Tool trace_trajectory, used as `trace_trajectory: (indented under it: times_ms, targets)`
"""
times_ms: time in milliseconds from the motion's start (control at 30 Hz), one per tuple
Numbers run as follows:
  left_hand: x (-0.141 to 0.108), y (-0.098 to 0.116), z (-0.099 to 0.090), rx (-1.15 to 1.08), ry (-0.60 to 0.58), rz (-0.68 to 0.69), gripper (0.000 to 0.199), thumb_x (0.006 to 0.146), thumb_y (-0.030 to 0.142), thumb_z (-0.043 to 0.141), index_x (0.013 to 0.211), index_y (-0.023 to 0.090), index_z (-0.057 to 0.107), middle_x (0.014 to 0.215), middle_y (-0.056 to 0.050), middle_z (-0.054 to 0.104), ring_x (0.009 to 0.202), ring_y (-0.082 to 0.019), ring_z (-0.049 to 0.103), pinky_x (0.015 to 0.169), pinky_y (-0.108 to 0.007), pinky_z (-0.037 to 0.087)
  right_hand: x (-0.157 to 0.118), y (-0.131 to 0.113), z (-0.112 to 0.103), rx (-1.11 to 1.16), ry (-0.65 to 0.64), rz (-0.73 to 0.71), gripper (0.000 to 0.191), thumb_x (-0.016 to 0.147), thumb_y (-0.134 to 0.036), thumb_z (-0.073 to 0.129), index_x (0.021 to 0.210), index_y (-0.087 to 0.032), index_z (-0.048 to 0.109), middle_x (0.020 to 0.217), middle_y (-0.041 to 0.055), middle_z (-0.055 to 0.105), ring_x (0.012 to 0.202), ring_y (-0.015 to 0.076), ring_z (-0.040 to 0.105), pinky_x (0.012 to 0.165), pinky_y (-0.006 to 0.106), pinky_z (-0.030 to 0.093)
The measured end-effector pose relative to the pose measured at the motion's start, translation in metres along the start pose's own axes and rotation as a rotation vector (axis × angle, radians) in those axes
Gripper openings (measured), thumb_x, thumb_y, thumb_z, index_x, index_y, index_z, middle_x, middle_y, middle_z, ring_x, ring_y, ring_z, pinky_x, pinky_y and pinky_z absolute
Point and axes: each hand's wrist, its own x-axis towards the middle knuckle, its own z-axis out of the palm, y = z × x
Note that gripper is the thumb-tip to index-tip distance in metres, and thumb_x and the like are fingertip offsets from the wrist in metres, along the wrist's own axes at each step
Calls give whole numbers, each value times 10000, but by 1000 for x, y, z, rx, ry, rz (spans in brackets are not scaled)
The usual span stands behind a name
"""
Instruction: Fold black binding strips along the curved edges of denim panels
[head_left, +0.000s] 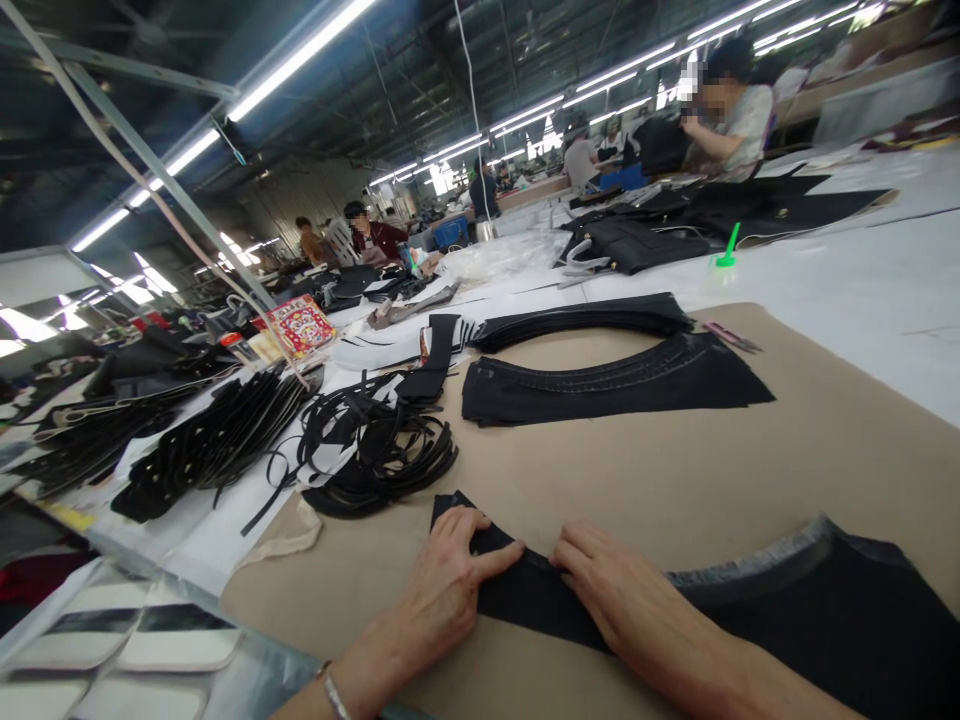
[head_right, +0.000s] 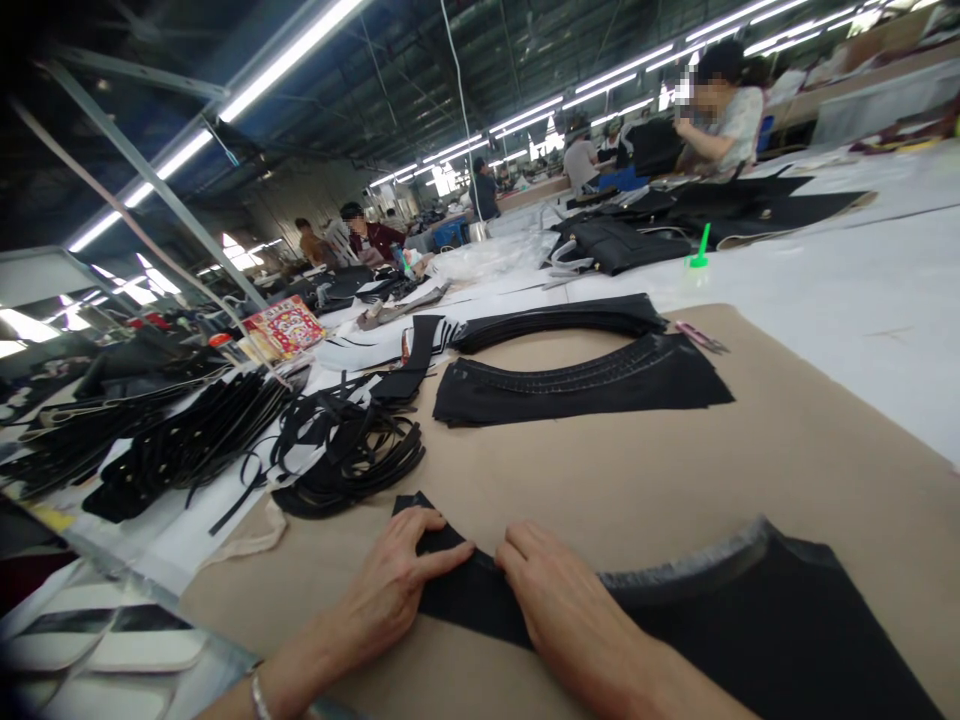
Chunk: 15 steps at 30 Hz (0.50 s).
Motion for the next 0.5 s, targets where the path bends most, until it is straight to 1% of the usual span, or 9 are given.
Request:
trace_trajectory:
  times_ms: [133, 233, 333, 400, 500]
  targets:
    - [4, 4, -1, -5, 46, -19, 526, 886, 52, 412, 1233, 391, 616, 1170, -81, 507, 1094, -236, 481, 925, -450, 446, -8, 1, -5, -35, 9, -45, 322, 888, 16, 377, 982, -150, 636, 1000, 98, 583, 929, 227, 543, 846, 362, 456]
    - [8, 17, 2, -22, 90, -33, 490, 871, 33, 410, 1181, 320, 659, 1240, -83, 522, 1139, -238, 480, 963, -449, 432, -10, 1, -5, -63, 6, -66, 318, 877, 24, 397, 1006, -134, 640, 1002, 107, 581, 927, 236, 537, 843, 375, 458]
    - [11, 33, 11, -116, 73, -48, 489, 864, 16, 390, 1213, 255, 635, 1159, -72, 595, 1078, -209, 523, 944, -396, 459, -10, 3, -2, -73, 28, -81, 319, 868, 34, 409, 1021, -129, 637, 1000, 104, 579, 933, 239, 533, 854, 386, 454]
    - [11, 40, 18, -169, 65, -57, 491, 875, 24, 381, 1257, 237, 604, 1099, -67, 625, 1027, -201, 543, 915, -378, 479, -11, 4, -1, -72, 50, -92, 313, 864, 34, 421, 1018, -135, 635, 996, 97, 581, 934, 237, 532, 860, 389, 449]
    - [7, 42, 24, -168, 68, -37, 502, 890, 41, 376, 1321, 230, 552, 1131, -74, 625, 1059, -212, 534, 938, -392, 476, -13, 7, 0, -67, 73, -108, 283, 872, 23, 423, 975, -140, 630, 973, 86, 580, 906, 226, 533, 837, 370, 450]
